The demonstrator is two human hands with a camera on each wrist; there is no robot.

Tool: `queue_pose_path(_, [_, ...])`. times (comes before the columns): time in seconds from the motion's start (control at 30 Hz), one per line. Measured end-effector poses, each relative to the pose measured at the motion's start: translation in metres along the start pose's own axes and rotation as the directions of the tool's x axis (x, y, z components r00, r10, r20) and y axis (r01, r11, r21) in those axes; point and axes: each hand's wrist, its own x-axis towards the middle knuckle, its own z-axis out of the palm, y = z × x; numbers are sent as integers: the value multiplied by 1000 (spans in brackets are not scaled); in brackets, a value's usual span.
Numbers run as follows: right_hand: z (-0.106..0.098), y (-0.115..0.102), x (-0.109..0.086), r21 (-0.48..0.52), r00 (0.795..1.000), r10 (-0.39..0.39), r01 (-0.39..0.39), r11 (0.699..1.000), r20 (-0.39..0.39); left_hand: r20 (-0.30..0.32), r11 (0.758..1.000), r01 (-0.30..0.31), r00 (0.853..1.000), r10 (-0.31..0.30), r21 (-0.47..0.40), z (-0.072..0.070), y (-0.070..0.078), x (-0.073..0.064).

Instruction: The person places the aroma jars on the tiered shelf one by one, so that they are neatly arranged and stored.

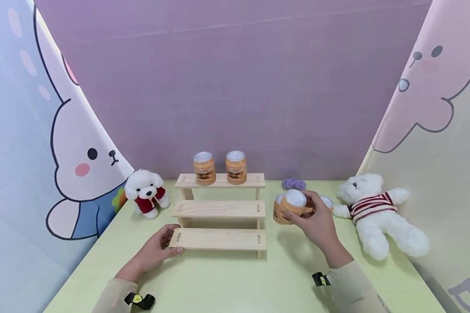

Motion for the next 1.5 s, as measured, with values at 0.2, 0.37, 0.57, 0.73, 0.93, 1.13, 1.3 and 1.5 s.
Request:
queue_pose_path(0.2, [2,-23,9,14,1000,-22,22,1000,-9,2,1000,-19,1000,19,7,-1,1,2])
queue_pose_path(0.37, [6,-57,11,31,1000,-18,18,999,0,2,1000,-9,1000,9,-15,0,1,1])
queue_pose_path(0.57, [15,-81,15,87,999,-42,40,995,21,4,1000,0,1000,0,-20,-1,-2,2])
queue_pose_path(0.73, [28,-77,23,120,999,-20,15,993,39,4,1000,15,1000,-15,-12,-2,-3,3])
queue_pose_path(0.93, [45,-57,33,119,997,-6,-3,993,77,-10,1000,25,1000,-25,-13,-1,-2,2])
queue_pose_path(1.13, [58,-62,38,180,992,-9,-14,984,128,-15,1000,15,1000,-16,-4,-1,-3,2])
queue_pose_path(1.3, [69,-67,42,180,989,-2,-24,983,147,-2,1000,-9,1000,9,0,-1,-3,3])
queue_pose_path(1.5, [81,-71,49,157,985,-15,-12,988,170,12,1000,-17,1000,17,-10,-1,-1,1])
